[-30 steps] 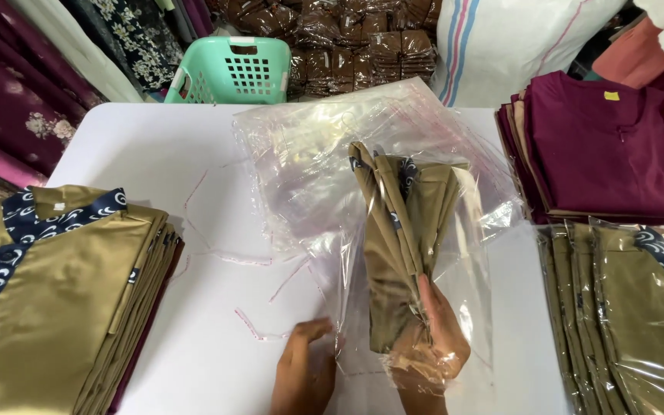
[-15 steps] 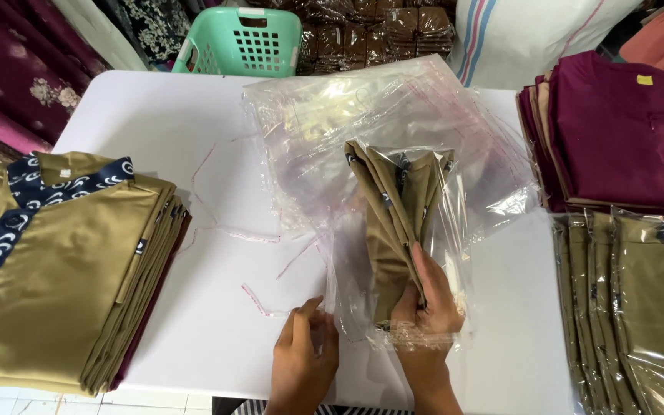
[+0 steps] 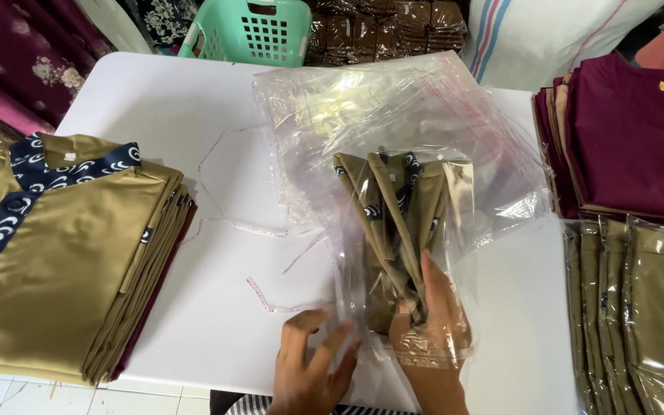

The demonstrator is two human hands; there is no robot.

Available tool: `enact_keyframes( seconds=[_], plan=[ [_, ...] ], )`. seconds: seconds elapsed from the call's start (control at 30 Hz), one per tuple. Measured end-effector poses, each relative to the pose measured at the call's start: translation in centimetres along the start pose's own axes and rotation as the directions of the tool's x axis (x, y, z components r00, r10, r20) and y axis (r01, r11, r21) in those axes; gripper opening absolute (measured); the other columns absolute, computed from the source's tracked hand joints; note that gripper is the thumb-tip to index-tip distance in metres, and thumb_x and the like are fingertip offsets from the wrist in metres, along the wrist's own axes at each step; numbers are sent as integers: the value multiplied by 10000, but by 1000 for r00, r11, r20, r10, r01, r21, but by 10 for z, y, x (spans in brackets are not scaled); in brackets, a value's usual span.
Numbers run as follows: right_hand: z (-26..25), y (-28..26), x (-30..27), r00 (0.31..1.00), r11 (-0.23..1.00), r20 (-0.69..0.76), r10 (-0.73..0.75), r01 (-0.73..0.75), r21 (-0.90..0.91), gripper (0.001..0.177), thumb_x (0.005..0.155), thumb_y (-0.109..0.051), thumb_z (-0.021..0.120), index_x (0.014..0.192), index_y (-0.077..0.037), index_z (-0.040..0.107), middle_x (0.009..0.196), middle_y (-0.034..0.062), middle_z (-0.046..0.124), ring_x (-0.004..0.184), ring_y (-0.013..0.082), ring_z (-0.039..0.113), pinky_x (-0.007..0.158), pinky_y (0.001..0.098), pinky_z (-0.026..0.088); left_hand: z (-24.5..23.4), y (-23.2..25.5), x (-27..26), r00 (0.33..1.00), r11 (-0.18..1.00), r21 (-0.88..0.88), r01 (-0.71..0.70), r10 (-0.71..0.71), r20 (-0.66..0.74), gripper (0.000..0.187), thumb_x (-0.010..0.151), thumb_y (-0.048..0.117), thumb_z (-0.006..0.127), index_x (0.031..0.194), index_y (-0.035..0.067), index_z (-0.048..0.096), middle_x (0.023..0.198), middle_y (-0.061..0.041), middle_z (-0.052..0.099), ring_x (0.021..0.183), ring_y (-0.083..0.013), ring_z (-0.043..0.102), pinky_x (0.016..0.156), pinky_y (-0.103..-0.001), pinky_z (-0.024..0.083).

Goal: The person is packing folded shirts into individual plastic bags at a packaging station.

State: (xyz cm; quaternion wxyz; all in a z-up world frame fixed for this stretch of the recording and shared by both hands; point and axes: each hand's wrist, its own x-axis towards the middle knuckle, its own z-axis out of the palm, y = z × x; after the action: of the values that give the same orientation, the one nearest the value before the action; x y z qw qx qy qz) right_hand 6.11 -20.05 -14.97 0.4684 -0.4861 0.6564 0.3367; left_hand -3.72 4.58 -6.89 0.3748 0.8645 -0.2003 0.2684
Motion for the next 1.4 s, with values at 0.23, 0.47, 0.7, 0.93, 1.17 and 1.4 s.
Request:
enact_keyframes(
  seconds=[0.23, 0.47, 0.7, 0.93, 1.17, 1.4],
  plan=[
    [-9, 102, -130, -488, -255, -164, -857, 680, -687, 626, 886, -365, 642, 1494, -224, 593, 1462, 157, 631, 1163, 353, 709, 866, 544, 618, 6, 1, -6, 967, 973, -91, -213, 196, -163, 89, 902, 109, 781, 981, 120, 743, 1021, -86, 683, 902, -325, 727, 740, -373, 653],
    [-18, 109, -133, -656, -393, -36, -754, 493, -776, 486, 983, -399, 645, 1411, -168, 669, 1487, 165, 650, 1450, 391, 571, 1277, 540, 356, 11, 6, -7, 922, 964, -136, -230, 171, -348, 59, 920, 144, 749, 923, 86, 761, 962, -72, 676, 811, -277, 769, 694, -329, 701],
    [-18, 110, -137, -654, -428, -65, -753, 562, -708, 532, 940, -574, 637, 1146, -122, 827, 1680, 157, 338, 1539, 455, 271, 1287, 665, 321, 9, 5, -9, 926, 955, -209, -212, 127, -356, 62, 918, 133, 759, 964, 91, 759, 1028, -94, 686, 879, -315, 796, 764, -362, 729],
    [-15, 111, -120, -628, -616, 185, -756, 588, -524, 652, 961, -376, 534, 1589, -232, 433, 1773, 170, 195, 1669, 429, 136, 1323, 647, 253, 4, 6, 0, 937, 924, -239, -298, 236, -258, 101, 966, 126, 700, 1026, 49, 727, 1049, -136, 728, 934, -351, 806, 798, -423, 720],
    [1, 116, -108, -450, -541, 310, -837, 606, -582, 791, 891, -373, 620, 1635, -310, 362, 1760, 308, 19, 1602, 620, 29, 1183, 733, 253, -2, 2, 4, 965, 963, -145, -229, 205, -165, 174, 940, 131, 795, 1092, 96, 718, 1136, -92, 733, 1015, -340, 752, 833, -434, 670],
    [0, 116, -117, -425, -617, 448, -787, 531, -581, 726, 989, -439, 570, 1660, -279, 344, 1774, 164, 142, 1626, 492, 10, 1251, 680, 30, -9, -3, 5, 948, 952, -85, -293, 278, -154, 104, 963, 156, 749, 1061, 122, 755, 1077, -61, 740, 954, -287, 705, 780, -415, 624]
  ],
)
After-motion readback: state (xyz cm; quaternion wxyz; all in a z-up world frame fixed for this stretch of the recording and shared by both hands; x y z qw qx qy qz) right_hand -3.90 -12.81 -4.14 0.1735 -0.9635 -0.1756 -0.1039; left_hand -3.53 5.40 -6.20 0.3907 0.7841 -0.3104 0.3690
